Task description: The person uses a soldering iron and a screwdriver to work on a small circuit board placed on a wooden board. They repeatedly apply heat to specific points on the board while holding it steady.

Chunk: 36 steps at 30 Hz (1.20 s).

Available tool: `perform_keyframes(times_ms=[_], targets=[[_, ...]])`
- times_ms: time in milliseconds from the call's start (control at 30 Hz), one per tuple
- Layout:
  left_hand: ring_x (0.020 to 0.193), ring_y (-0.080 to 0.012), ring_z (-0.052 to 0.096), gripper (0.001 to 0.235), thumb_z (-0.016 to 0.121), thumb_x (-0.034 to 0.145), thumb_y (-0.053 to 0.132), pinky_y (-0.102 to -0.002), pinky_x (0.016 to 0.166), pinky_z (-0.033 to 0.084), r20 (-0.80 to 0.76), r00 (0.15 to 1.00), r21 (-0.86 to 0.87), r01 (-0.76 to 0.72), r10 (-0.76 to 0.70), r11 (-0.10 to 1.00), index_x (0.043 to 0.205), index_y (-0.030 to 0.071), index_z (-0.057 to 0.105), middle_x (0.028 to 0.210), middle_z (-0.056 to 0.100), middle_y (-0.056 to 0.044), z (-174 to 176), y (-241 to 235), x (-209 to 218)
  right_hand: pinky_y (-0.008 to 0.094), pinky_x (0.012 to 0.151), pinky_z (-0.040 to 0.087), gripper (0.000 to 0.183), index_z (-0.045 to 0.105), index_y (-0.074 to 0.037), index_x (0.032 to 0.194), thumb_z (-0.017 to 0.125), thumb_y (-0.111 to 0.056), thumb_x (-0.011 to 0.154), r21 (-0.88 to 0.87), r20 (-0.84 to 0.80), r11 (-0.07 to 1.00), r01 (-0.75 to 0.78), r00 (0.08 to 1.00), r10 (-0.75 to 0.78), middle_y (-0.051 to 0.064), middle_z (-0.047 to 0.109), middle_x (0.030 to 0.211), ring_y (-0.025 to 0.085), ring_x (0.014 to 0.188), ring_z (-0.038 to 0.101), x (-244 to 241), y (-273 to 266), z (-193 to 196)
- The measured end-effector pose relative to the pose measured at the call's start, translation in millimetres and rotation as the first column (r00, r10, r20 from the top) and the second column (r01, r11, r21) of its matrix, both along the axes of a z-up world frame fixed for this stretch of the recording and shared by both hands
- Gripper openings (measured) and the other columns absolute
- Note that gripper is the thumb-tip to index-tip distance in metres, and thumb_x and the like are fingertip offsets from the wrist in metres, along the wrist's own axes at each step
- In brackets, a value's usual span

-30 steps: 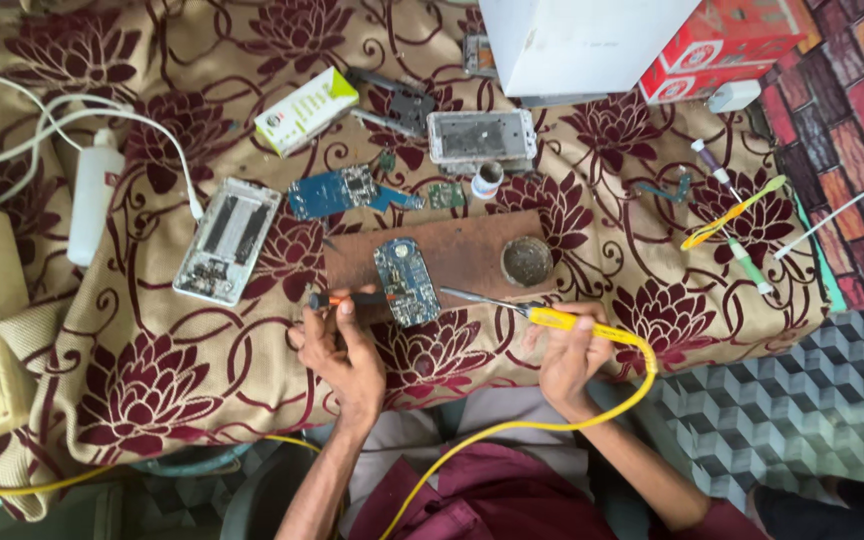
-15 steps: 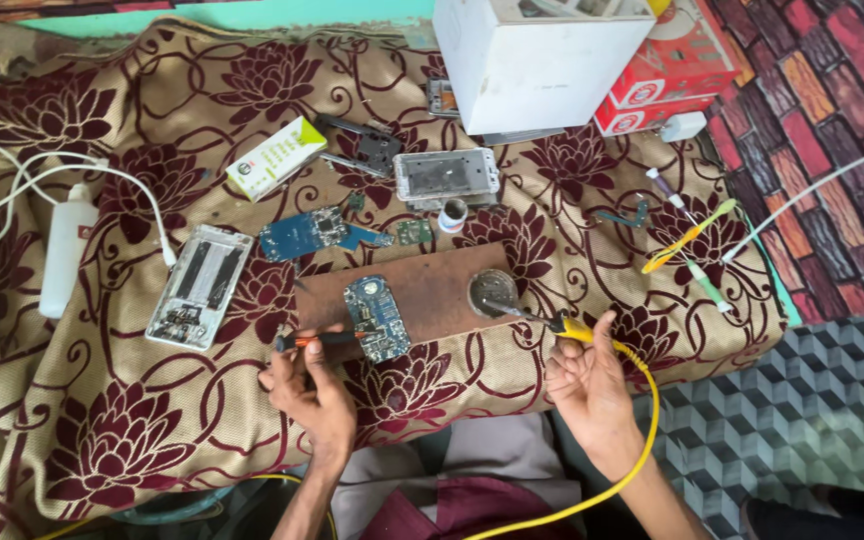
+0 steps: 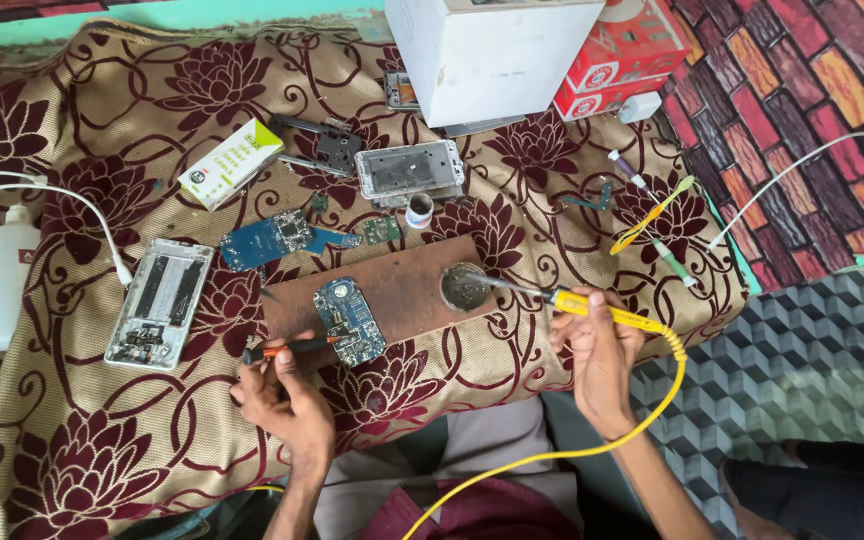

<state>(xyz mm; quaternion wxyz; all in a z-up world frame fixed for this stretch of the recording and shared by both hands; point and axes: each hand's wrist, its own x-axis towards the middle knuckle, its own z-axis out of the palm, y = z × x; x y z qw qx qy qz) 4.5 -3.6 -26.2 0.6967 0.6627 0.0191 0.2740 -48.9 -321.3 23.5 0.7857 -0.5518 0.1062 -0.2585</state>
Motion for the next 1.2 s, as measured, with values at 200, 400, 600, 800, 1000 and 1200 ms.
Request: perform_keyframes(times_ms=[200,400,600,800,1000,1200], targets=[[0.066,-0.0119,0.052,0.019,0.055,0.11,0.019,-0.026,0.078,0.038,-0.116,0.986,0.282,-0.079,0.116,0.956,0.113,0.001,0.063,0.099,0.082,-0.011,5.1,1.2,-2.2,0.027,0.053,0.051,0.033,0.064,0.008,0.107,0.057,-0.024,0.109,-0.206,-0.042,0.978,0.023,0.999,-0.033,0.016,0.069,0.078,0.017,0.058,0.064,3.8,0.6,-5.5],[0.072,-0.013,0.053,0.018,0.055,0.111,0.019,-0.027,0.086,0.035,-0.048,0.989,0.374,-0.114,0.142,0.92,0.11,0.002,0.061,0.101,0.083,-0.01,10.9,0.3,-4.6,0.027,0.049,0.05,0.035,0.065,0.01,0.105,0.056,-0.024,0.109,-0.316,-0.13,0.948,0.031,0.989,-0.076,0.015,0.067,0.069,0.016,0.052,0.062,8.1,11.0,-11.1],[0.079,-0.0051,0.067,0.021,0.055,0.108,0.026,-0.025,0.078,0.044,-0.105,0.994,0.012,0.011,-0.009,1.0,0.111,0.005,0.057,0.102,0.078,-0.005,16.2,-2.8,-2.8,0.027,0.051,0.054,0.035,0.065,0.009,0.104,0.054,-0.024,0.108,-0.383,-0.139,0.924,0.018,0.987,-0.077,0.015,0.07,0.074,0.016,0.055,0.065,16.9,13.1,-11.3],[0.076,-0.0131,0.06,0.017,0.054,0.112,0.017,-0.029,0.087,0.037,0.0,0.995,0.356,-0.089,0.096,0.93,0.112,0.001,0.059,0.102,0.081,-0.012,15.3,0.9,-4.3,0.026,0.053,0.054,0.033,0.064,0.009,0.105,0.054,-0.022,0.11,-0.413,-0.109,0.91,0.035,0.99,-0.087,0.015,0.069,0.074,0.015,0.057,0.065,19.8,11.0,-2.1],[0.07,-0.0029,0.061,0.019,0.056,0.105,0.022,-0.022,0.064,0.04,-0.164,0.986,-0.109,0.012,-0.03,0.994,0.109,0.004,0.057,0.101,0.078,-0.005,12.5,-4.4,-4.2,0.027,0.053,0.056,0.028,0.062,0.008,0.106,0.053,-0.019,0.108,-0.42,-0.125,0.904,0.084,0.981,-0.149,0.014,0.071,0.077,0.015,0.056,0.067,18.5,16.3,-0.6],[0.072,-0.0078,0.048,0.016,0.056,0.11,0.017,-0.03,0.088,0.033,-0.085,0.99,0.393,-0.072,0.114,0.917,0.106,0.003,0.061,0.096,0.083,-0.007,14.9,2.4,-4.3,0.028,0.053,0.057,0.029,0.062,0.009,0.103,0.052,-0.018,0.11,-0.496,-0.097,0.859,0.123,0.976,-0.196,0.015,0.071,0.077,0.016,0.056,0.067,16.0,11.9,-0.6]])
